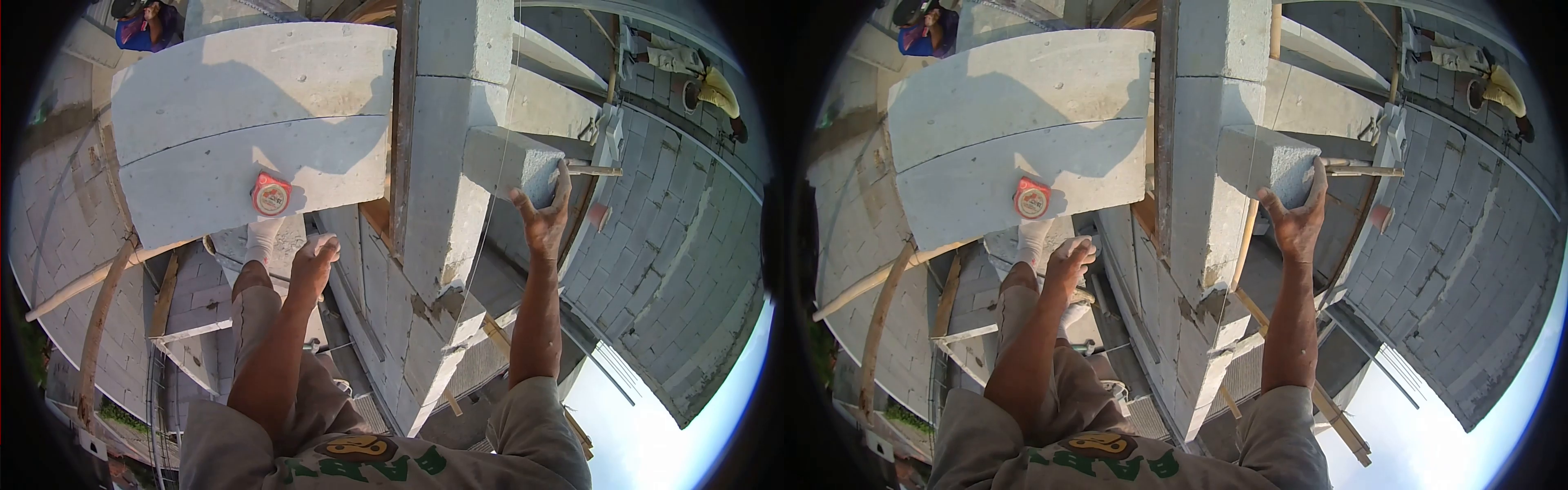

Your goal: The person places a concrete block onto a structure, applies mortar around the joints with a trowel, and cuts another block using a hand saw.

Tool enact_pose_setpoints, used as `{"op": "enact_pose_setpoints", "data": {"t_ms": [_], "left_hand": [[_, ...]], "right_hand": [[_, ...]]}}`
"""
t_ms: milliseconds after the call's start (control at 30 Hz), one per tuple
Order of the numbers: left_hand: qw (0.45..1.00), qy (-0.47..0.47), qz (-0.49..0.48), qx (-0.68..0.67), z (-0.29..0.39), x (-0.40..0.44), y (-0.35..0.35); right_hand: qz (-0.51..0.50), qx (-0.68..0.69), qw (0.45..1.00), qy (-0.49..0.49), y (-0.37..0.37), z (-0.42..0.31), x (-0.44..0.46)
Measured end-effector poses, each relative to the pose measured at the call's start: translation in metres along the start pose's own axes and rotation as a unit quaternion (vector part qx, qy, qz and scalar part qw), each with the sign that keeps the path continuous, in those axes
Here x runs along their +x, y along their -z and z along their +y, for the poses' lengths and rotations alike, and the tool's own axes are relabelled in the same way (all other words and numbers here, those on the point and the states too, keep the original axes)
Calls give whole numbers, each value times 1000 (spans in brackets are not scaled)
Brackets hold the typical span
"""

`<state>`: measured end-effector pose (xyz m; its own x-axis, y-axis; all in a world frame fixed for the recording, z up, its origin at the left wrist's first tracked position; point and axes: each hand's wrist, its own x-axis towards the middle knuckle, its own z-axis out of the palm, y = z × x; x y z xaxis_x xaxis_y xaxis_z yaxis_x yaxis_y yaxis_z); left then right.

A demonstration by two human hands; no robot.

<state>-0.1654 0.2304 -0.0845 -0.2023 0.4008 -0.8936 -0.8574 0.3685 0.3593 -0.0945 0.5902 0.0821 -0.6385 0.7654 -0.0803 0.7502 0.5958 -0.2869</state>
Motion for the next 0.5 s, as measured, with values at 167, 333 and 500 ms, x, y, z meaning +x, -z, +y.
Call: {"op": "enact_pose_setpoints", "data": {"t_ms": [167, 333, 500], "left_hand": [[1000, -6, -8, 9, 9, 12, 4], [995, -13, -18, 93, 3, 21, 16], [989, -57, -14, 138, 15, 31, 19]], "right_hand": [[-14, -5, 1000, -16, 2, -5, 0], [-29, 19, 999, -23, 6, -12, 2], [-32, 22, 999, -23, 7, -14, 3]]}}
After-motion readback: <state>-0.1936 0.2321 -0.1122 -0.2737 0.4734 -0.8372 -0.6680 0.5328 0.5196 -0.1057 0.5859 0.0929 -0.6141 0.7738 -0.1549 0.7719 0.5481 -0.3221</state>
